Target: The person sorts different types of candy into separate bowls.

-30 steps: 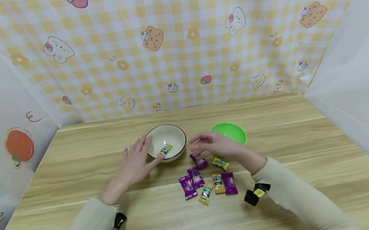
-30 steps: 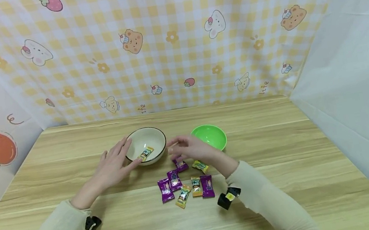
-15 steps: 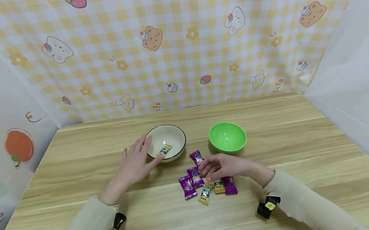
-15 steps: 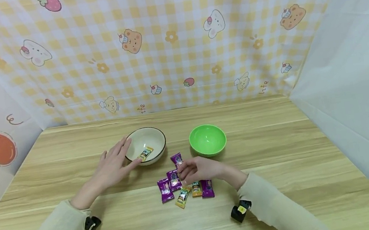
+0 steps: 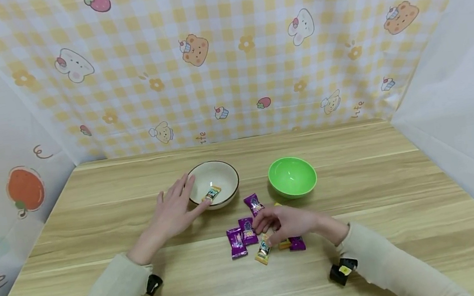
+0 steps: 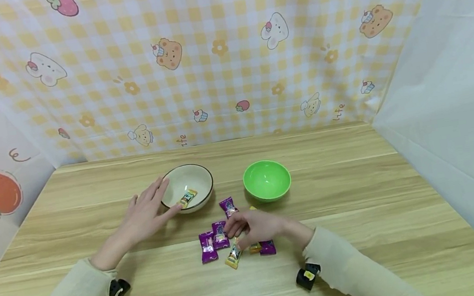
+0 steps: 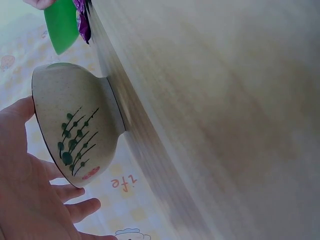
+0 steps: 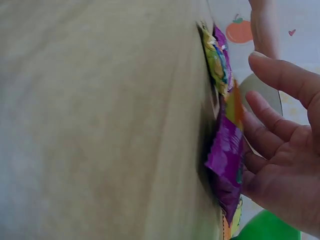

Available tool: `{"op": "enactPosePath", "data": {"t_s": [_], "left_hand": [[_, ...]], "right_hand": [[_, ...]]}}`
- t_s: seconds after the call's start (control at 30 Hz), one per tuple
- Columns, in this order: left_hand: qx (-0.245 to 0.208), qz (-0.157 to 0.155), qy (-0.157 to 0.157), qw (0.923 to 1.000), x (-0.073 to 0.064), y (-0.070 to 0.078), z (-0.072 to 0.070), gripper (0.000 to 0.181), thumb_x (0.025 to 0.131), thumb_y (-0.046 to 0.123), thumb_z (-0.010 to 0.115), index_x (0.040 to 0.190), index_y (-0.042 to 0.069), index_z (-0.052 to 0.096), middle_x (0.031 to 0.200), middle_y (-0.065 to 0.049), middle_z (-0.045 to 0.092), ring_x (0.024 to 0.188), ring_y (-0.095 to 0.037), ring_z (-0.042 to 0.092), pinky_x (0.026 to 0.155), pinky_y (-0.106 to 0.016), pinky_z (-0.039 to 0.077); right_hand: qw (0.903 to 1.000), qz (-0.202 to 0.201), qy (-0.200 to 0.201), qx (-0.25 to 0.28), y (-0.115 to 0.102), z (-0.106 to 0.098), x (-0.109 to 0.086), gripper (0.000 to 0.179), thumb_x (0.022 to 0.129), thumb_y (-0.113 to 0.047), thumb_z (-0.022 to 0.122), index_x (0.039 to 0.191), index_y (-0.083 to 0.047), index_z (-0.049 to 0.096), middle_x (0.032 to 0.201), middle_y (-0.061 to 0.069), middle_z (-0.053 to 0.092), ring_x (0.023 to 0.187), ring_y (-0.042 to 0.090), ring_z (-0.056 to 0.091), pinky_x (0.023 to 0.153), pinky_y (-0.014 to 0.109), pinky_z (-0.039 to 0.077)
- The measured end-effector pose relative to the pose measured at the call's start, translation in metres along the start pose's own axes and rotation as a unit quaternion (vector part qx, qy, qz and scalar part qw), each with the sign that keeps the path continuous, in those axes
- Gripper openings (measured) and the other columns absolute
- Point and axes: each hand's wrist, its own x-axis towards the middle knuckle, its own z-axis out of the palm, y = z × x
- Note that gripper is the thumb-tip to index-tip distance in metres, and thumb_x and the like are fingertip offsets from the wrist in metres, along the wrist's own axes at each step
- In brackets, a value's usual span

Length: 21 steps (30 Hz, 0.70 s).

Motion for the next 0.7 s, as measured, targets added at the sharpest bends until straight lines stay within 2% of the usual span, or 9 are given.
{"op": "enactPosePath", "data": {"t_s": [0.33, 0.53, 0.7], "left_hand": [[0.001, 0.001, 0.002, 1.0, 0.0, -0.001, 0.0, 0.081, 0.084, 0.059, 0.041, 0.141, 0.006, 0.018, 0.144, -0.014, 0.014, 0.128, -0.034, 0.017, 0.095, -0.062, 0.006], [-0.003, 0.004, 0.008, 1.0, -0.001, -0.001, 0.001, 0.079, 0.085, 0.057, 0.042, 0.141, 0.006, 0.019, 0.144, -0.015, 0.015, 0.127, -0.034, 0.017, 0.094, -0.062, 0.007], [-0.002, 0.003, 0.007, 1.0, -0.001, 0.0, 0.001, 0.079, 0.085, 0.056, 0.042, 0.141, 0.006, 0.018, 0.144, -0.016, 0.015, 0.127, -0.034, 0.017, 0.095, -0.062, 0.007]], "right_hand": [[0.9962, 0.009, -0.005, -0.086, -0.001, 0.007, 0.0, 0.043, 0.071, -0.005, 0.071, 0.109, -0.012, 0.053, 0.101, -0.006, 0.056, 0.095, 0.011, 0.051, 0.085, 0.026, 0.04], [0.9907, 0.006, 0.004, -0.136, -0.004, 0.01, 0.001, 0.04, 0.07, -0.004, 0.072, 0.105, -0.014, 0.054, 0.096, -0.008, 0.054, 0.091, 0.009, 0.05, 0.082, 0.023, 0.04], [0.9883, -0.003, 0.013, -0.152, -0.003, 0.011, 0.003, 0.037, 0.07, -0.002, 0.071, 0.101, -0.014, 0.055, 0.093, -0.006, 0.053, 0.087, 0.007, 0.05, 0.08, 0.022, 0.04]]}}
